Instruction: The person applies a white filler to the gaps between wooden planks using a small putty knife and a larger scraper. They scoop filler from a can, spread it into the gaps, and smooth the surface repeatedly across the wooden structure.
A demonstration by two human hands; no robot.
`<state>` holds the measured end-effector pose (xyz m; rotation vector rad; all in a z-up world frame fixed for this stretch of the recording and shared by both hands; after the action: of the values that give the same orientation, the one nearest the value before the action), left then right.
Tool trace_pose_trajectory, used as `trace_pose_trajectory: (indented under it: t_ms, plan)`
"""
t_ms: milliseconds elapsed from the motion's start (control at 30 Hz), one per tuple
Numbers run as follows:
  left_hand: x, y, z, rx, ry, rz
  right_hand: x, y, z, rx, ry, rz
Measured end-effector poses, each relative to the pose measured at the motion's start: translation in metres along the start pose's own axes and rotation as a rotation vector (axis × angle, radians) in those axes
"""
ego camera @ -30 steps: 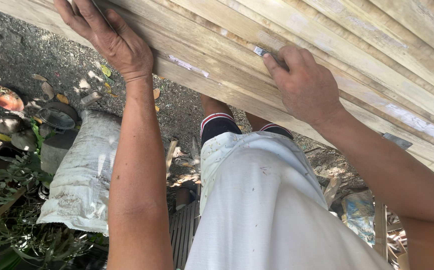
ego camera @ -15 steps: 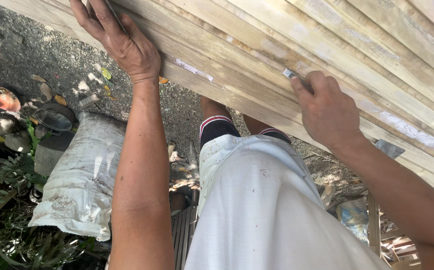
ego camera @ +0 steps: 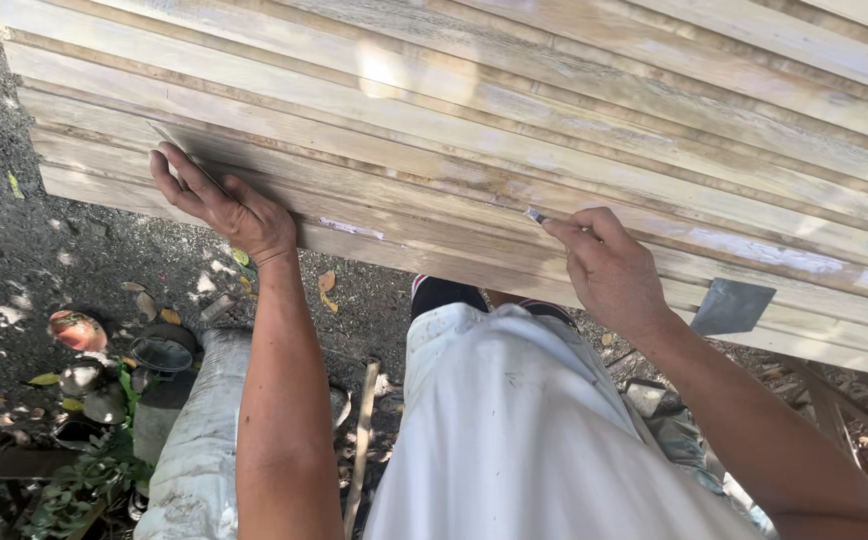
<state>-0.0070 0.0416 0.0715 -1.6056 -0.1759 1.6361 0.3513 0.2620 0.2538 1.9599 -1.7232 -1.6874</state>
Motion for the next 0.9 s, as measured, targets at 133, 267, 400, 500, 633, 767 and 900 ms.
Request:
trace_pose_trajectory:
  t_ms: [133, 267, 400, 500, 633, 767, 900]
  plan:
    - [0.009, -0.006, 0.015, 0.014, -0.010, 0.049, -0.014, -0.006, 0.001, -0.057, -0.135, -0.012]
    - [-0.015, 0.003, -0.011, -0.027, 0.018, 0.041, -0.024, 0.001, -0.020, -0.027, -0.100, 0.047]
    - [0.002, -0.005, 0.007, 0.031, -0.010, 0.062, -0.041, 0.006, -0.006, 0.022, -0.114, 0.052]
    - [-0.014, -0.013, 0.005, -0.019, -0.007, -0.208, -0.049, 0.013, 0.001, 0.006, -0.119, 0.035]
    - [-0.006, -0.051, 0.034, 0.190, -0.116, -0.358, -0.058, 0.013, 0.058, -0.006, -0.060, -0.143]
    - [0.066, -0.098, 0.071, 0.204, -0.015, -0.529, -0.052, 0.011, 0.123, -0.126, 0.013, -0.289]
    - [0.135, -0.142, 0.097, 0.257, 0.215, -0.406, -0.047, 0.007, 0.170, -0.226, -0.007, -0.379]
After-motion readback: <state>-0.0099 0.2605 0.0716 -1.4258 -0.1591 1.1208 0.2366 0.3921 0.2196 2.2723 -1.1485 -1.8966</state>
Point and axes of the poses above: each hand's wrist, its own z-axis towards the middle knuckle, its own x-axis out of the palm, y = z × x, the point moved 2 cm from there along z, towards the middle knuckle, and after that the axes turned 5 degrees about z, right-handed, at the moved point
